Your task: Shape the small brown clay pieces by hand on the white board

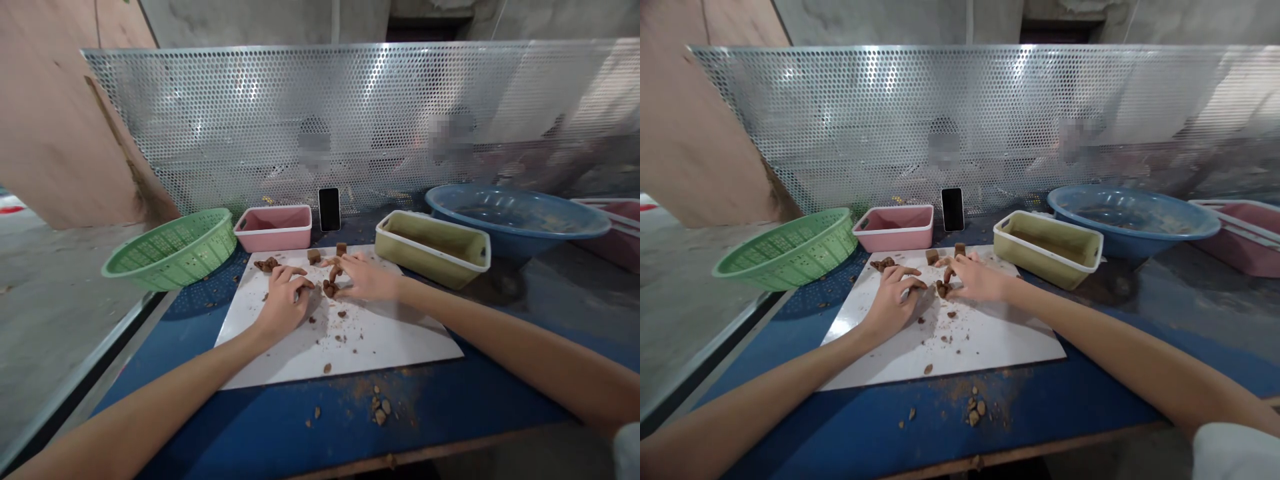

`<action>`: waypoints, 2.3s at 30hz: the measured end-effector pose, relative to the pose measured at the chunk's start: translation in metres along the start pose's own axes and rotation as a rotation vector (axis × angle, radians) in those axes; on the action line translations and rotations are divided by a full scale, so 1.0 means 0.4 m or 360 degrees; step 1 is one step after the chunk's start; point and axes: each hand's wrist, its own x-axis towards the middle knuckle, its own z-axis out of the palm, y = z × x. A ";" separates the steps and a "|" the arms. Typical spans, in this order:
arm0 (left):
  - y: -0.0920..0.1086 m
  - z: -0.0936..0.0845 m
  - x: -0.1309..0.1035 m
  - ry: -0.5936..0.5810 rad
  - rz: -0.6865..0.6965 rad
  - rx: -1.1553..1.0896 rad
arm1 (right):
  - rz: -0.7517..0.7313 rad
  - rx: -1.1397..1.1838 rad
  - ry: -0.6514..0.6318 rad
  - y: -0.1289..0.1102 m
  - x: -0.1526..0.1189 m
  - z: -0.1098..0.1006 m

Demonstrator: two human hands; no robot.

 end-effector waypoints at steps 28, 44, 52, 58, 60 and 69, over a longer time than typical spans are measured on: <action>0.008 -0.007 0.000 -0.0072 0.0228 -0.0059 | 0.0009 0.0075 0.0079 -0.023 -0.030 0.000; 0.001 -0.005 -0.003 -0.0199 0.0358 0.0002 | 0.0241 -0.0036 0.0367 -0.138 -0.100 0.072; 0.007 -0.007 -0.002 -0.0199 0.0388 0.0001 | 0.0235 -0.0111 0.0352 -0.139 -0.101 0.083; 0.006 -0.005 -0.001 -0.0198 0.0375 -0.0018 | 0.0200 -0.0161 0.0447 -0.140 -0.106 0.089; 0.006 -0.004 -0.001 -0.0193 0.0383 -0.0014 | 0.0189 -0.0174 0.0419 -0.141 -0.106 0.088; -0.001 0.001 -0.002 -0.0150 0.0453 -0.0042 | 0.0214 -0.0271 0.0427 -0.151 -0.109 0.083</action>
